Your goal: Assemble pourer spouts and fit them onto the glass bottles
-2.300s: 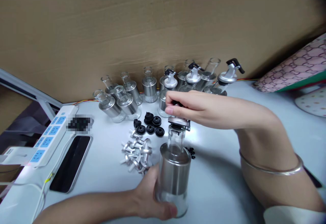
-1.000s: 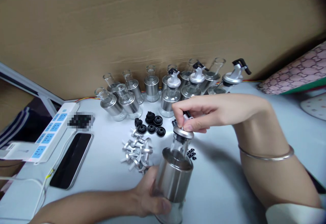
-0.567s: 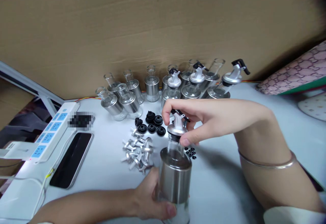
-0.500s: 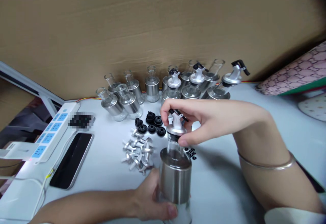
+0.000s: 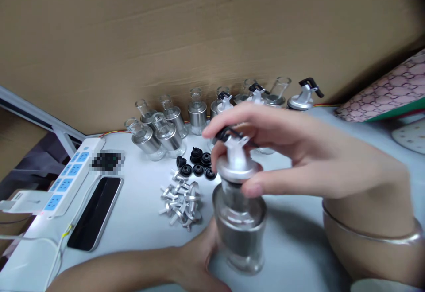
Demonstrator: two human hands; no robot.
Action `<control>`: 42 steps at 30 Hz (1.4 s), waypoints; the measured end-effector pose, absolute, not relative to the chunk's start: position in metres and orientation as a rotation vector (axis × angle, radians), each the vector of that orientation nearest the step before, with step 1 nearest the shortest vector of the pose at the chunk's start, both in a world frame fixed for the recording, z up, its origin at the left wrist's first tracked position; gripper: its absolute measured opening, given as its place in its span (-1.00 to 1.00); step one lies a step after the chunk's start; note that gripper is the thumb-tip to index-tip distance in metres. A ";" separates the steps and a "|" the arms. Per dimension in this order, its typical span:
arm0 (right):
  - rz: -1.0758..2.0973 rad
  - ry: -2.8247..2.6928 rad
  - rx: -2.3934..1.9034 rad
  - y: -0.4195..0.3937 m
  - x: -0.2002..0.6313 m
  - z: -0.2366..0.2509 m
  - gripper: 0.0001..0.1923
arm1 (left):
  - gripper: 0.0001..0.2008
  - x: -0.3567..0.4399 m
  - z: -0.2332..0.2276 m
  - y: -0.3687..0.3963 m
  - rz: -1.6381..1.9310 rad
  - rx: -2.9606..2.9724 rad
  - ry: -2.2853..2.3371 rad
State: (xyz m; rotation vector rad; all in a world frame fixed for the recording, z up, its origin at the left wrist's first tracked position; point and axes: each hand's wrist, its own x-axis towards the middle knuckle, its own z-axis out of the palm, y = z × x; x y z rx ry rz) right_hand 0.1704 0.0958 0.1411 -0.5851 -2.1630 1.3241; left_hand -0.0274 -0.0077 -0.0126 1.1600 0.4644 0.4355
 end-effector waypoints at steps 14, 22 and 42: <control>0.599 -1.809 -0.823 0.096 0.137 0.126 -0.42 | -0.25 -0.024 -0.022 -0.011 0.470 1.314 0.272; 0.617 -1.969 -0.840 0.107 0.128 0.105 -0.48 | -0.32 -0.024 -0.017 -0.010 0.447 1.346 0.290; 0.532 -2.124 -0.942 0.133 0.105 0.070 -0.41 | -0.29 -0.022 -0.020 -0.012 0.534 1.369 0.257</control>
